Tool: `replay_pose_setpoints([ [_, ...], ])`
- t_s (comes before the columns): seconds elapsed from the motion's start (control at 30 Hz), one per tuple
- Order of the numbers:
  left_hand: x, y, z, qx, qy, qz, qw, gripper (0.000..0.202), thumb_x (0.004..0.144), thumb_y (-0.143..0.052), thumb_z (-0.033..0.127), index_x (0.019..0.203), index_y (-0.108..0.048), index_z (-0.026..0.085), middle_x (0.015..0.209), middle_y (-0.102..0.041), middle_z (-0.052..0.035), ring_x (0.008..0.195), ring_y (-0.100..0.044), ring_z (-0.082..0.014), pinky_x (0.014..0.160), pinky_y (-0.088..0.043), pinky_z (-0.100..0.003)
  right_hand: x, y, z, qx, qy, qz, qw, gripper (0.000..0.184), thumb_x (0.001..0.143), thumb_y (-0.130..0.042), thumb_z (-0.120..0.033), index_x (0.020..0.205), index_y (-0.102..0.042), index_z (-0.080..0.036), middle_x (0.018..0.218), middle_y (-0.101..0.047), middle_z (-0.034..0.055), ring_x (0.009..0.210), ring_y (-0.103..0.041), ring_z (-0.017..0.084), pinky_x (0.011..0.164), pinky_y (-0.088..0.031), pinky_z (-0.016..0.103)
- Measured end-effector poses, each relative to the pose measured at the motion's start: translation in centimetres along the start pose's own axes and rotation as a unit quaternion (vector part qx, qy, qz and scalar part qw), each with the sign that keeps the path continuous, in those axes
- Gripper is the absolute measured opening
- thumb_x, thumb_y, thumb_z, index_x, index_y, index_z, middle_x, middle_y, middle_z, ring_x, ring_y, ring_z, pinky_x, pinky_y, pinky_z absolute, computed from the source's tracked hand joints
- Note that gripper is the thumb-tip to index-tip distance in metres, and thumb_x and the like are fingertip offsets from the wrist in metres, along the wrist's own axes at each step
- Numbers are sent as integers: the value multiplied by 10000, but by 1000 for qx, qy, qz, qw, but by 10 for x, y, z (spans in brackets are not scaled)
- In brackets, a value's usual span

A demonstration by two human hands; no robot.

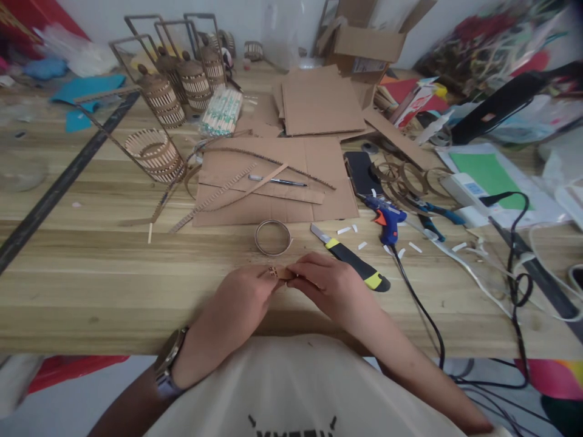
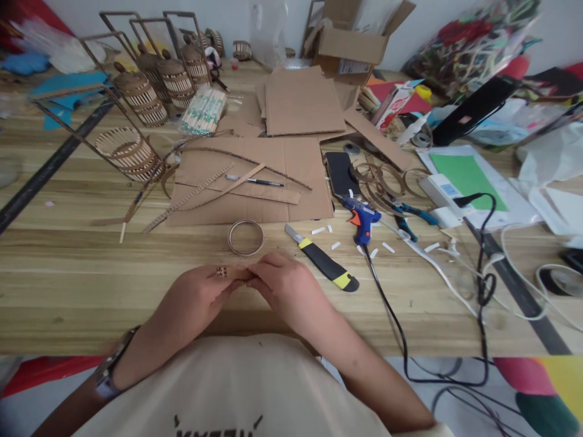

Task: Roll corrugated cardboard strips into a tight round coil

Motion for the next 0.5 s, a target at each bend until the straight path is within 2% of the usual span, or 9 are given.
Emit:
replay_pose_setpoints([
  [0.07, 1, 1, 0, 15, 3, -3, 1000, 293, 933, -488, 32, 990, -734, 182, 904, -808, -57, 767, -761, -227, 674, -605, -330, 2, -1, -1, -3, 1, 3, 1000, 167, 960, -583, -149, 943, -742, -195, 912, -737, 65, 804, -706, 183, 705, -543, 280],
  [0.13, 2, 4, -1, 10, 13, 17, 1000, 266, 946, -501, 59, 996, -736, 173, 920, -810, -72, 785, -763, -230, 696, -608, -334, 3, -2, 0, 36, -11, 30, 999, 152, 955, -598, -167, 949, -746, -202, 914, -741, 62, 807, -706, 184, 708, -546, 283],
  [0.23, 2, 7, -4, -48, 48, 60, 996, 220, 967, -550, 142, 1095, -727, 165, 969, -813, -83, 830, -767, -225, 735, -609, -323, 3, -3, 5, 125, -53, 85, 987, 103, 926, -655, -214, 897, -752, -232, 841, -742, 25, 760, -691, 174, 693, -544, 282],
  [0.3, 2, 7, -6, -102, 88, 64, 989, 248, 960, -583, 180, 1172, -713, 180, 997, -815, -70, 832, -767, -210, 727, -604, -301, 2, -4, 8, 169, -76, 118, 976, 91, 899, -690, -243, 829, -748, -237, 762, -727, 5, 705, -666, 167, 667, -528, 281],
  [0.4, 1, 6, -7, -184, 146, 40, 971, 237, 946, -594, 186, 1142, -728, 180, 904, -817, -37, 749, -756, -179, 660, -585, -256, 0, -5, 12, 199, -97, 144, 965, 124, 868, -720, -271, 753, -735, -227, 702, -702, 2, 669, -637, 163, 634, -496, 278],
  [0.5, 2, 5, -8, -201, 157, 15, 967, 211, 945, -576, 173, 1074, -744, 169, 763, -789, -6, 649, -724, -157, 593, -544, -232, -1, -4, 13, 202, -106, 121, 966, 134, 852, -725, -268, 726, -725, -223, 685, -684, 1, 652, -623, 158, 614, -482, 270],
])
Point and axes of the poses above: each hand's wrist, its own x-axis towards the middle knuckle, its own y-axis out of the back of the hand, z = x × y, the point moved 2 cm from there along x, towards the middle knuckle
